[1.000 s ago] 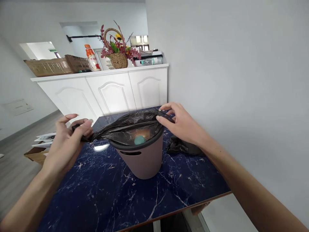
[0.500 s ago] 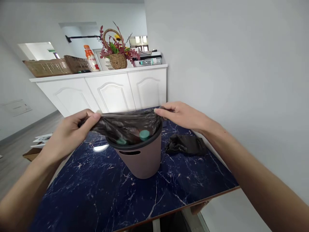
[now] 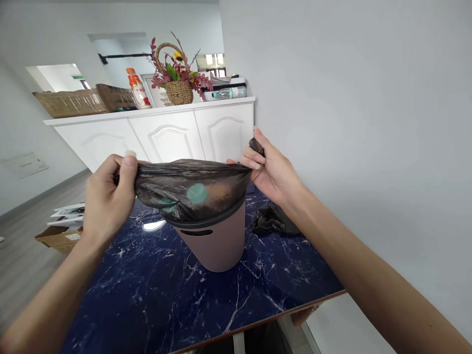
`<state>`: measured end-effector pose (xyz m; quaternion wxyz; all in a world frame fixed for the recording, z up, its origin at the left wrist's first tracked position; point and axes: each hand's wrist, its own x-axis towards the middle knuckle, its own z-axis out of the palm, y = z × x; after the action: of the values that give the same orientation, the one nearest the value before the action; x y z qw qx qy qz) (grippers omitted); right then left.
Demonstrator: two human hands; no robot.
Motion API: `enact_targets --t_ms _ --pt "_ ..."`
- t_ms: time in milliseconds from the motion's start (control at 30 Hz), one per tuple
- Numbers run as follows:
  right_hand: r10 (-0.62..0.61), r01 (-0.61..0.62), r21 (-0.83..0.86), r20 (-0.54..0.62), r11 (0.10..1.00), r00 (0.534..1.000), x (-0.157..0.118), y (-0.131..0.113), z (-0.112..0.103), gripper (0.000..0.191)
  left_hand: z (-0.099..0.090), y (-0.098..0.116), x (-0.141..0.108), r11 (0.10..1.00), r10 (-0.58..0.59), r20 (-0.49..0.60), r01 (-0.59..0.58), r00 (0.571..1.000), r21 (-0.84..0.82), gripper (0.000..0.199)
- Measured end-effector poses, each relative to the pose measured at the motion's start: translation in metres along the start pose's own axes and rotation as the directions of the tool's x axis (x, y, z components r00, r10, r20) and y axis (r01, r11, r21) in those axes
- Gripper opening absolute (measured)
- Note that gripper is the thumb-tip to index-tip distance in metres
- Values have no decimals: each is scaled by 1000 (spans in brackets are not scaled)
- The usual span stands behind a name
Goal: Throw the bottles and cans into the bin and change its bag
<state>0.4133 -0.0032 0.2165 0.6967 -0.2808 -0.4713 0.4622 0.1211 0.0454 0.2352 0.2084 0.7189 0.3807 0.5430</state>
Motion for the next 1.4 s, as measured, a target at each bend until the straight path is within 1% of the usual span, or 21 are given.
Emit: enact_targets --t_ms 67,100,133,233,300,333,433,500,567,600,667,733,767,833,900,967,1067,1133,1167,1267,1400 --pt "-9 9 22 -21 1000 1000 0 -2 5 59 -6 6 -4 936 129 -25 -114 991 332 35" --pt "-18 19 38 -23 999 1000 1 -3 7 58 -9 9 -5 900 151 -6 -135 989 415 36" --pt "-27 28 56 -13 998 1000 2 -4 9 55 -12 13 -4 887 133 48 -141 990 441 38" --pt "-37 32 77 59 996 998 4 -6 16 35 -19 25 -1 913 63 216 -144 974 382 36" --pt "-21 20 12 112 1000 994 3 -8 23 14 -20 35 3 928 70 310 -176 948 328 29" --pt "-12 20 -56 138 998 990 1 -9 28 9 -19 40 4 928 87 348 -203 933 313 26" --pt "16 93 -351 295 932 955 -3 -11 44 42 -10 58 4 900 166 433 -316 886 301 23" --pt "21 228 -488 453 843 891 -6 -10 56 54 -1 71 2 867 229 491 -405 840 289 23" --pt "0 357 -542 549 761 836 -7 -6 65 41 8 80 0 852 275 542 -462 794 245 27" --pt "-24 392 -563 551 728 834 -6 -3 68 28 11 81 0 859 295 540 -466 788 211 32" --pt "-67 399 -612 491 683 869 -5 2 68 12 15 77 2 888 345 465 -444 815 119 47" --pt "-96 365 -632 418 683 903 -4 6 64 17 17 64 7 917 373 383 -398 845 -15 58" --pt "-102 352 -625 399 697 911 -4 7 61 19 17 55 9 930 362 391 -358 846 -87 59" --pt "-102 346 -581 410 737 906 -3 7 56 20 18 38 13 959 281 495 -228 822 -166 54" --pt "-91 348 -527 452 775 887 -4 4 53 20 19 26 15 988 143 595 -84 791 -126 45" --pt "-81 335 -503 461 797 884 -4 -1 53 22 22 21 14 998 32 644 7 764 -58 38" --pt "-92 301 -515 391 802 916 -6 -6 55 23 26 23 13 998 0 709 50 705 -49 31" --pt "-121 321 -530 377 785 918 -6 -6 55 22 28 27 12 998 1 719 44 695 -44 33" --pt "-135 342 -539 385 770 913 -5 -6 55 22 29 28 12 999 2 705 36 709 -40 35" --pt "-154 388 -557 419 734 895 -4 -4 53 25 33 33 9 999 31 623 -15 782 -31 43" --pt "-170 374 -556 383 743 908 -4 -3 51 23 39 35 3 999 23 588 -35 809 9 42"
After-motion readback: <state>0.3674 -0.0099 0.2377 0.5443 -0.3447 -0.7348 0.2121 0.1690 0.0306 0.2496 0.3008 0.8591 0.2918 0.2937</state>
